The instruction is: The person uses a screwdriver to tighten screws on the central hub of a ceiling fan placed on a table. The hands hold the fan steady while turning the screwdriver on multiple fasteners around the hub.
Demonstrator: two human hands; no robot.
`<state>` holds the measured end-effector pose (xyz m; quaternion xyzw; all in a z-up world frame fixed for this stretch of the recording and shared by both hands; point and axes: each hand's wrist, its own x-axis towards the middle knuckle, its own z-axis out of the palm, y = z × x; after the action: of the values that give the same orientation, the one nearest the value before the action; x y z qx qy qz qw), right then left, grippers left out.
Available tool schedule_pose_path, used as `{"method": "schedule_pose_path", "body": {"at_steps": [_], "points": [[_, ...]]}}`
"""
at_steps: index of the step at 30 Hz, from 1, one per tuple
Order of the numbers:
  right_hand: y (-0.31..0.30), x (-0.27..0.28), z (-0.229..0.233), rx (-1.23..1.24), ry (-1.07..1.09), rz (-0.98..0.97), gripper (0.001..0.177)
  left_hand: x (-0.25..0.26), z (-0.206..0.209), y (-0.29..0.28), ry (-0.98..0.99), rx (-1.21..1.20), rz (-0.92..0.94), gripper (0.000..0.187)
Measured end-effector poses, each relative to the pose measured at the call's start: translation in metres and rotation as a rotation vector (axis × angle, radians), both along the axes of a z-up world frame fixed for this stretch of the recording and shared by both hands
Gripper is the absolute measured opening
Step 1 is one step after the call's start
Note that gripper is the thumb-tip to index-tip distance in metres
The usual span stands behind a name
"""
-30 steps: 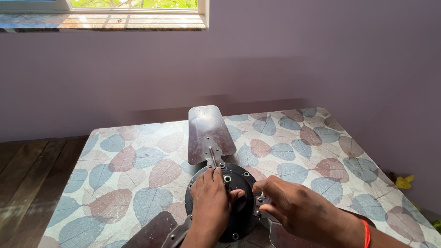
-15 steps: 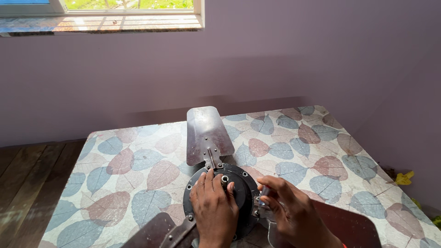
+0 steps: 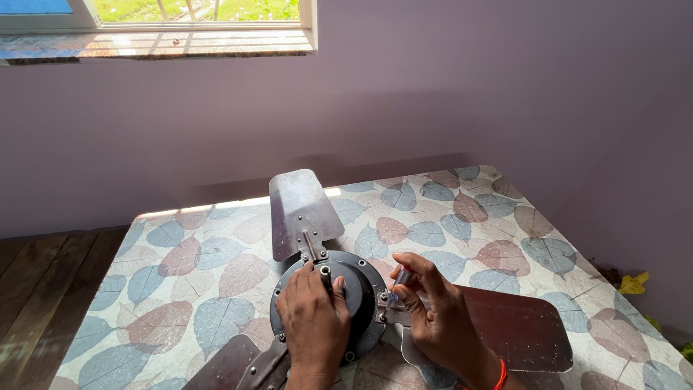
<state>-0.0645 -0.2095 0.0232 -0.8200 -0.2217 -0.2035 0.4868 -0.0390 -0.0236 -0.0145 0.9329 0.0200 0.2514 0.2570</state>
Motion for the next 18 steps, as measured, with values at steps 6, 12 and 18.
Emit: {"method": "schedule_pose_path", "body": {"at_steps": [6,12,18], "points": [[0.008,0.011,-0.005,0.055,0.074,0.0,0.05,0.006,-0.001,0.002,0.003,0.003,-0.032,0.037],[0.01,0.021,0.007,0.011,0.164,-0.033,0.05,0.008,0.001,0.002,-0.008,0.007,-0.062,0.037],[0.013,0.026,0.012,-0.07,0.189,0.03,0.049,0.006,0.0,0.001,-0.039,0.067,-0.048,0.039]]}}
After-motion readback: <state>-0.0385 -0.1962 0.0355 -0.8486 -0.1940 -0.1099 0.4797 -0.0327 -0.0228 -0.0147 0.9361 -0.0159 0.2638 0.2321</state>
